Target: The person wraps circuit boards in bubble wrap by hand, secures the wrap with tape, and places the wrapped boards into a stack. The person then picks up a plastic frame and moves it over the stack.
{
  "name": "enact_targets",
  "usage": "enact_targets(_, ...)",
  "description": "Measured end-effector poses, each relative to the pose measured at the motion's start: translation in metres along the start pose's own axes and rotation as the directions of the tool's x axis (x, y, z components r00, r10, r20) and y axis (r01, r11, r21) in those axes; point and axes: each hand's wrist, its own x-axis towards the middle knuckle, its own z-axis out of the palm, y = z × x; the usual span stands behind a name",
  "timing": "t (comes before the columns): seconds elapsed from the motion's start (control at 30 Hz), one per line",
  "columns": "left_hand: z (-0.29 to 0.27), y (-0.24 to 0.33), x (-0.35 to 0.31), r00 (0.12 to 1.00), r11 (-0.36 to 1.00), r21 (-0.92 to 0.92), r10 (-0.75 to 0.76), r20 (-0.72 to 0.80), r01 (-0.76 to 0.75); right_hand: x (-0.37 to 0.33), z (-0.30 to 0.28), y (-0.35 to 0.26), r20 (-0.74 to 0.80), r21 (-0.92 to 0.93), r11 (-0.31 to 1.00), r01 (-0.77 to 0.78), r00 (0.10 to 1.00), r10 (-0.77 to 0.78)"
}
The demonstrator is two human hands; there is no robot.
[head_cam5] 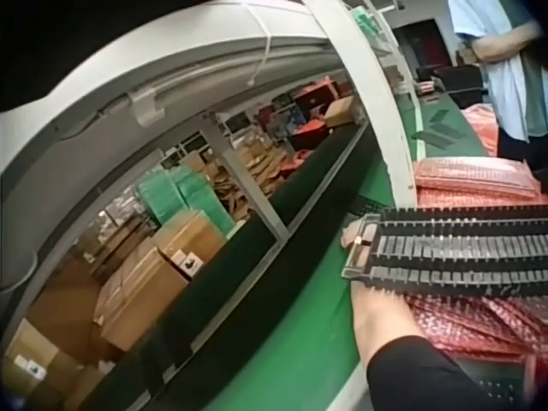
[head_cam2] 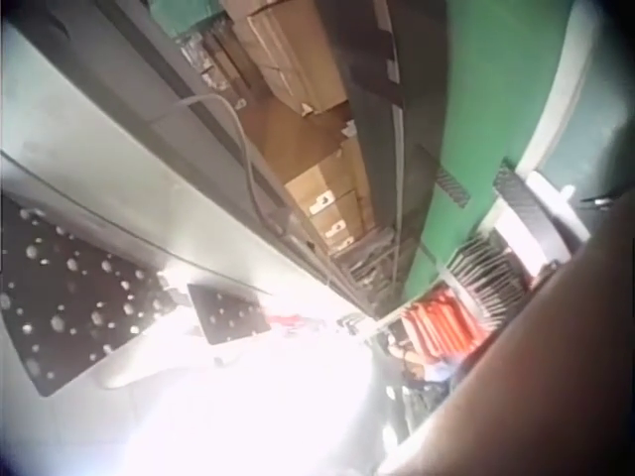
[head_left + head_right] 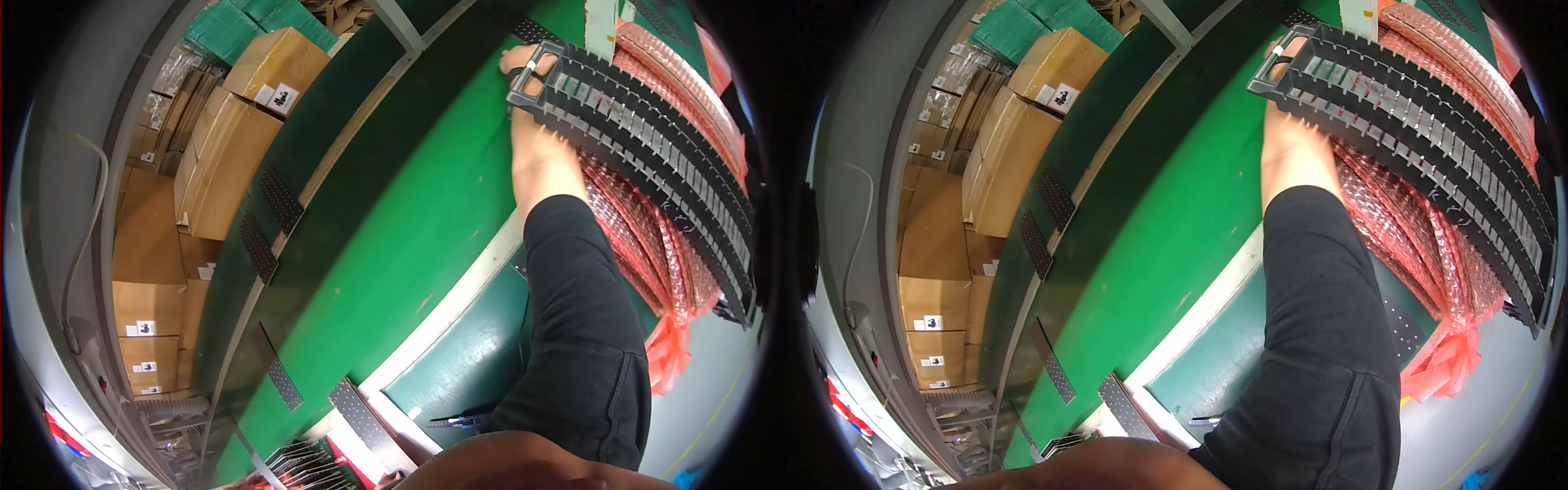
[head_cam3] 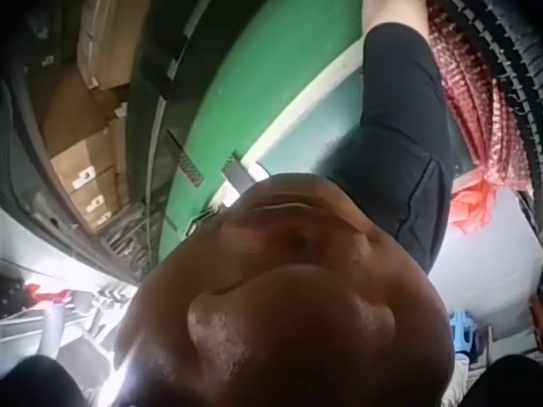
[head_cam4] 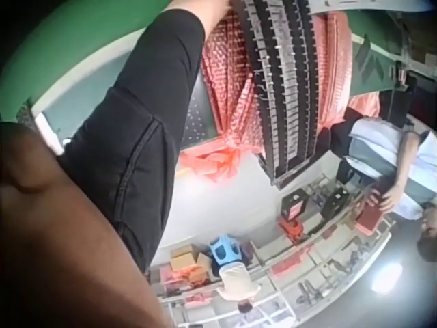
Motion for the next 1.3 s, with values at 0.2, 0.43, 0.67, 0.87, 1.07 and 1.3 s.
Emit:
enact_targets(0.2, -0.026, -0.090, 0.015, 0.996, 0.961, 0.263, 0.083, 0.012, -0.083, -0.158, -0.021, -0.110, 0.037, -0.242, 0.950, 0.199, 0.980, -0.196)
enact_targets(0.43, 0.039, 0.144, -0.098, 0.942, 0.551, -0.835, 0.283, 0.180, -0.006, -0.242, -0.042, -0.068, -0.061, -0.129, 0.964, 0.233, 0.968, -0.242)
enact_targets(0.67, 0.050, 0.111, -0.120, 0.931, 0.401, -0.908, 0.364, 0.034, -0.124, -0.238, -0.014, -0.071, 0.342, 0.245, 0.933, 0.265, 0.877, -0.339)
enact_targets(0.87, 0.059, 0.116, -0.103, 0.850, 0.375, -0.904, 0.526, 0.026, -0.204, -0.261, -0.057, -0.065, 0.157, 0.329, 0.760, 0.560, 0.761, -0.629)
enact_targets(1.07, 0.065, 0.107, -0.107, 0.749, 0.285, -0.908, 0.660, -0.047, -0.308, -0.440, -0.186, -0.031, 0.230, 0.969, 0.226, -0.097, 0.687, -0.690)
enact_targets(1.3, 0.064, 0.105, -0.095, 0.695, 0.226, -0.929, 0.718, -0.046, -0.294, -0.558, -0.310, 0.171, 0.023, 0.999, 0.048, 0.012, 0.758, -0.652)
